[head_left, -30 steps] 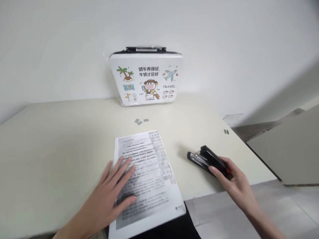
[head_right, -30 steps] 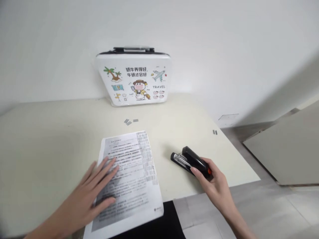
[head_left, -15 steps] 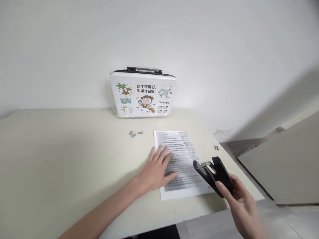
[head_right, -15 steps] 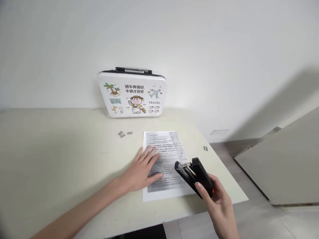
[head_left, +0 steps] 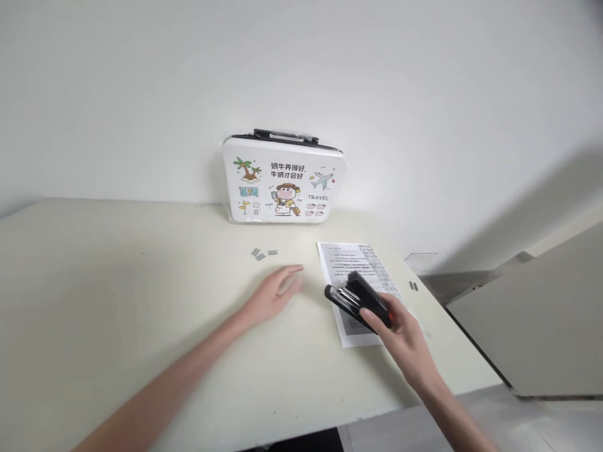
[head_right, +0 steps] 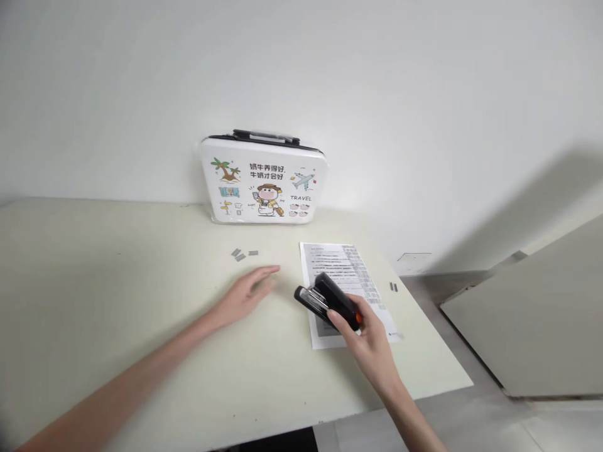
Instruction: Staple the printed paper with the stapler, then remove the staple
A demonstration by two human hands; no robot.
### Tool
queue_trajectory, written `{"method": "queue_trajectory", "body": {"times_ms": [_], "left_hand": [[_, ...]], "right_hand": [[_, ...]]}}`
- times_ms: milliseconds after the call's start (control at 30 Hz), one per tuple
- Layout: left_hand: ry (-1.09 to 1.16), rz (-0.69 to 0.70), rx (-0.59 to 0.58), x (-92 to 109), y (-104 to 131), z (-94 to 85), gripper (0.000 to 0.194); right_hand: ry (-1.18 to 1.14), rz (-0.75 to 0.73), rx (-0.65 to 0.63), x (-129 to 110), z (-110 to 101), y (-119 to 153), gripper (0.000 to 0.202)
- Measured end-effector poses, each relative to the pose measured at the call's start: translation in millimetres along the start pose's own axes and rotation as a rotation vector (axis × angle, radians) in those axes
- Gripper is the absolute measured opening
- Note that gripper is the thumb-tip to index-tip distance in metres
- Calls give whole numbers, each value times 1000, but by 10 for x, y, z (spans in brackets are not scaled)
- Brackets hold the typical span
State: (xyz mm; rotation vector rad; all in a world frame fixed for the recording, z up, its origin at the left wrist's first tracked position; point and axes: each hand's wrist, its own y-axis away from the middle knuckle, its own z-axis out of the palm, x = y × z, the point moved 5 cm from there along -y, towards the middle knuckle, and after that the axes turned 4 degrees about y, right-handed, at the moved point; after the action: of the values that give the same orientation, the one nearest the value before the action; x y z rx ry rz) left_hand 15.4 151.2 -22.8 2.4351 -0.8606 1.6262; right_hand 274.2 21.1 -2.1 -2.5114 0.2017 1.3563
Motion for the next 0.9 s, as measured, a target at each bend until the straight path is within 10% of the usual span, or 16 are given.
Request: {"method": "queue_trajectory", "body": {"times_ms": [267, 500, 900], "left_hand": [[211, -200, 379, -351, 376, -1062, 47], [207, -209, 493, -354, 410, -1131, 42], [257, -230, 601, -354, 378, -1152, 38]], "right_hand": [[26, -266, -292, -518, 1019, -674, 38], [-15, -316, -448, -577, 1541, -857, 41], [-38, -182, -277, -419, 1433, -849, 41]]}}
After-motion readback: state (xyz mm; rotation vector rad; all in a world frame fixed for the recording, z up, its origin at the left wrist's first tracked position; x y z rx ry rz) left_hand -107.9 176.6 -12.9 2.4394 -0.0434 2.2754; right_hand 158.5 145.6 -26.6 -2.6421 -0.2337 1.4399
